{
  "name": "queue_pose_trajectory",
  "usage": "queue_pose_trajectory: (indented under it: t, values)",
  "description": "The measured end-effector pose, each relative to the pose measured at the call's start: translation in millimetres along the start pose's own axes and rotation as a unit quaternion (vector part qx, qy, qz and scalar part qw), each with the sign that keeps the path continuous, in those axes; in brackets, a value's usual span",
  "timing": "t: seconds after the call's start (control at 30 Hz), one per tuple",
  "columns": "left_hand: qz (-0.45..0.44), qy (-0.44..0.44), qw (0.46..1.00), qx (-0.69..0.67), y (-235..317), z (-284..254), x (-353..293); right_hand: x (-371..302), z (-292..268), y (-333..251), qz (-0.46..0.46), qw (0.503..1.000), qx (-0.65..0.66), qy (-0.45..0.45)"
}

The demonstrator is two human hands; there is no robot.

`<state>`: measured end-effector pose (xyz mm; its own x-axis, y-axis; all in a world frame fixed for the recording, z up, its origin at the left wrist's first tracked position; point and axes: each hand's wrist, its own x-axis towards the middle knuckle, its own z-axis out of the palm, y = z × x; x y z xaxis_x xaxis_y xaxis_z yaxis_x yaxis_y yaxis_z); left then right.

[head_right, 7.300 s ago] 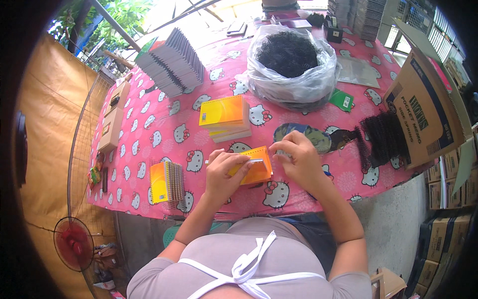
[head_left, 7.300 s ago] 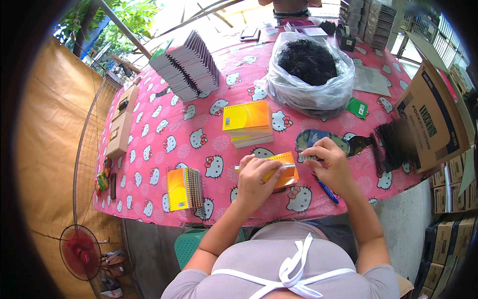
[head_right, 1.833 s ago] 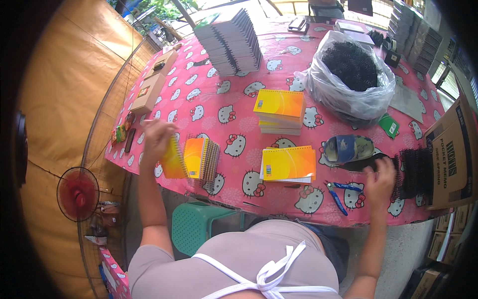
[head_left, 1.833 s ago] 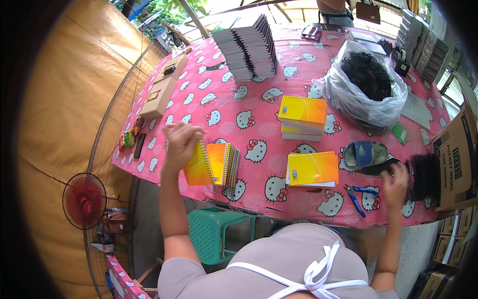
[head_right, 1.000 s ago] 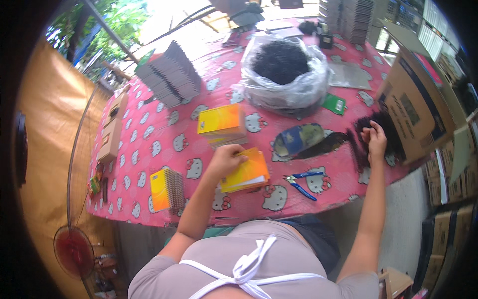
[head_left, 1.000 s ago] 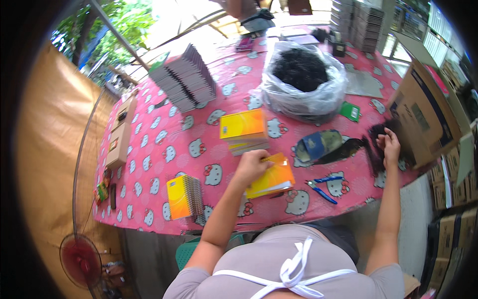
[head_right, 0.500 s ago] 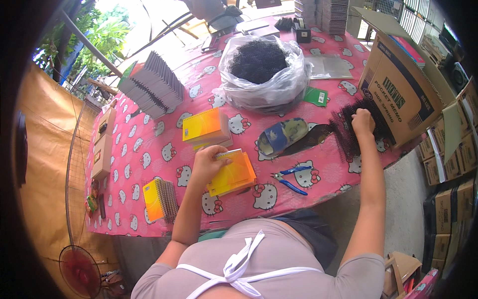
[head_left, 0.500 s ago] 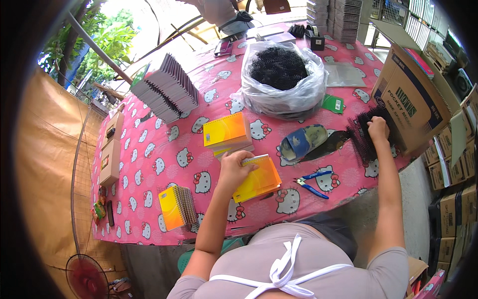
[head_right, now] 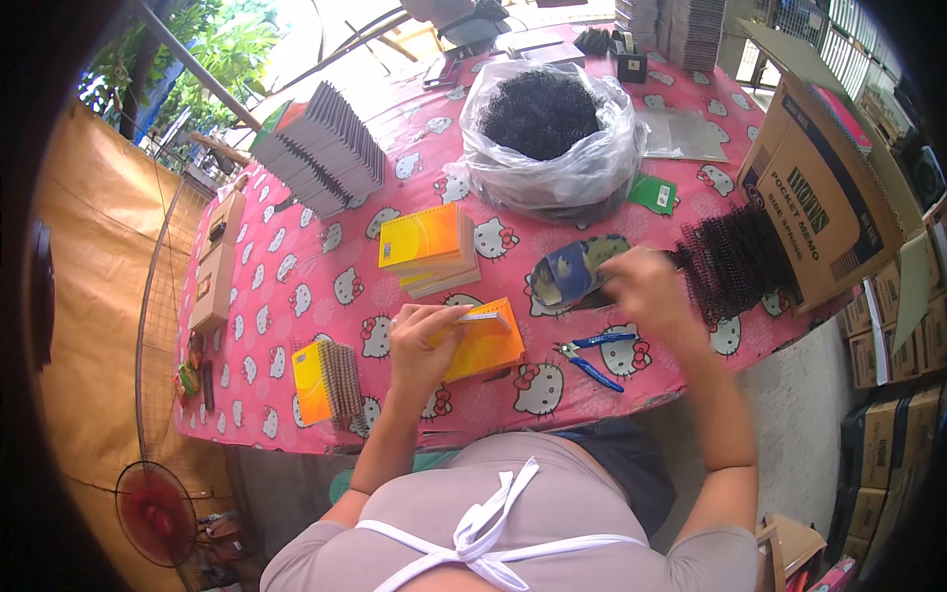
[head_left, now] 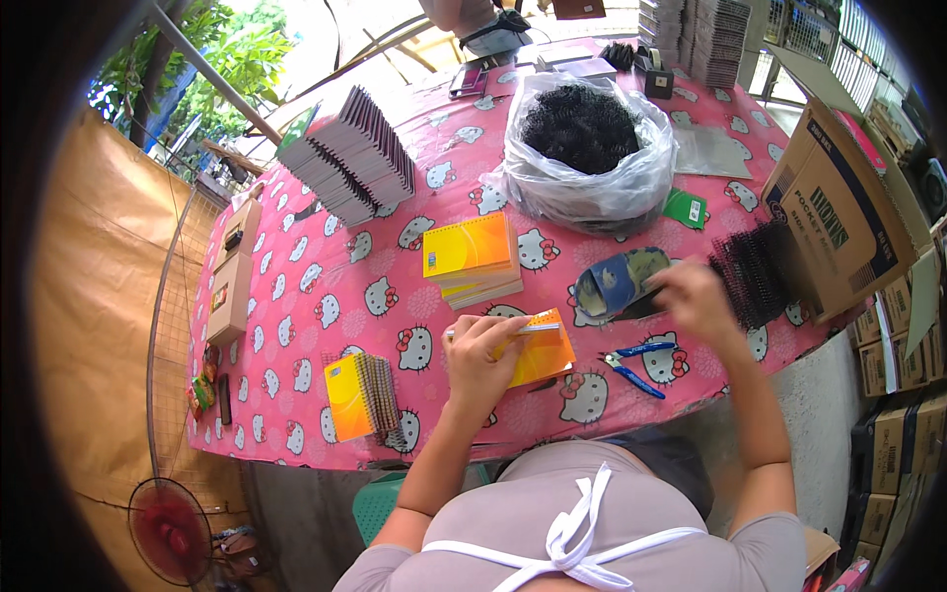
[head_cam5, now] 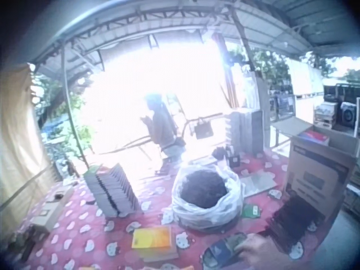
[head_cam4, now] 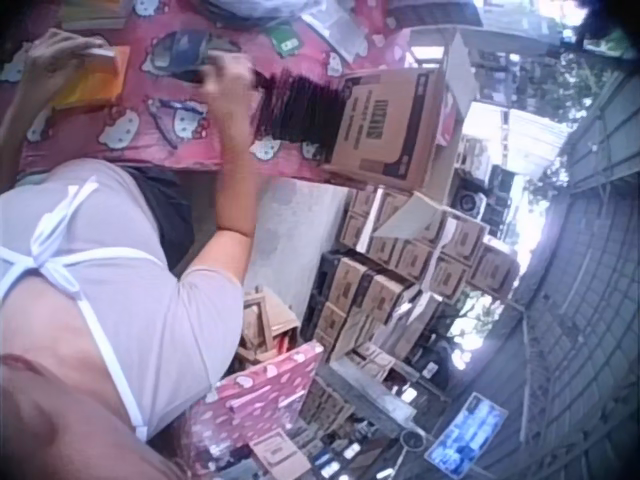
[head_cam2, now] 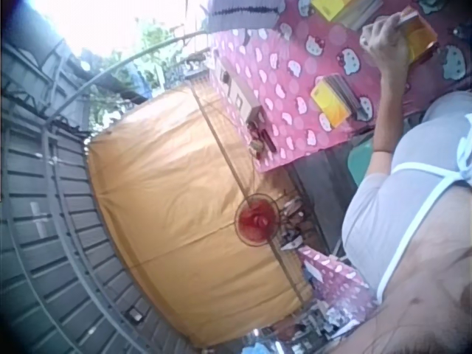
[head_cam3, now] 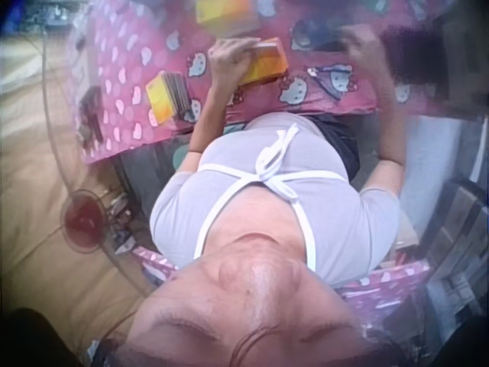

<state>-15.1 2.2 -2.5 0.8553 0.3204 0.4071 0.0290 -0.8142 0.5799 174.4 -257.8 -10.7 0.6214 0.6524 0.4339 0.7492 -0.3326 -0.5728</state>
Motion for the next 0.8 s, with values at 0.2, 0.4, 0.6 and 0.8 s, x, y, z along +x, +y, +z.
queue_pose_trajectory:
  t: [0.2, 0.4, 0.6, 0.8]
  values:
    - [0.04, 0.047, 0.998, 0.024, 15.1, 3.8, 7.6, -8.4, 62.2, -87.4, 0.123, 0.883, 0.339, -0.302]
    - [0.043, 0.044, 0.997, 0.035, 11.1, 2.5, 2.0, 10.1, 40.3, -70.2, 0.018, 0.975, 0.207, -0.078]
    - [0.041, 0.04, 0.998, 0.012, 11.8, 1.8, 4.5, 16.0, 50.6, -76.0, -0.02, 0.994, 0.102, 0.023]
    - [0.037, 0.044, 0.998, 0.018, 13.2, 2.6, 3.9, 27.5, 52.7, -82.9, -0.087, 0.986, 0.139, 0.011]
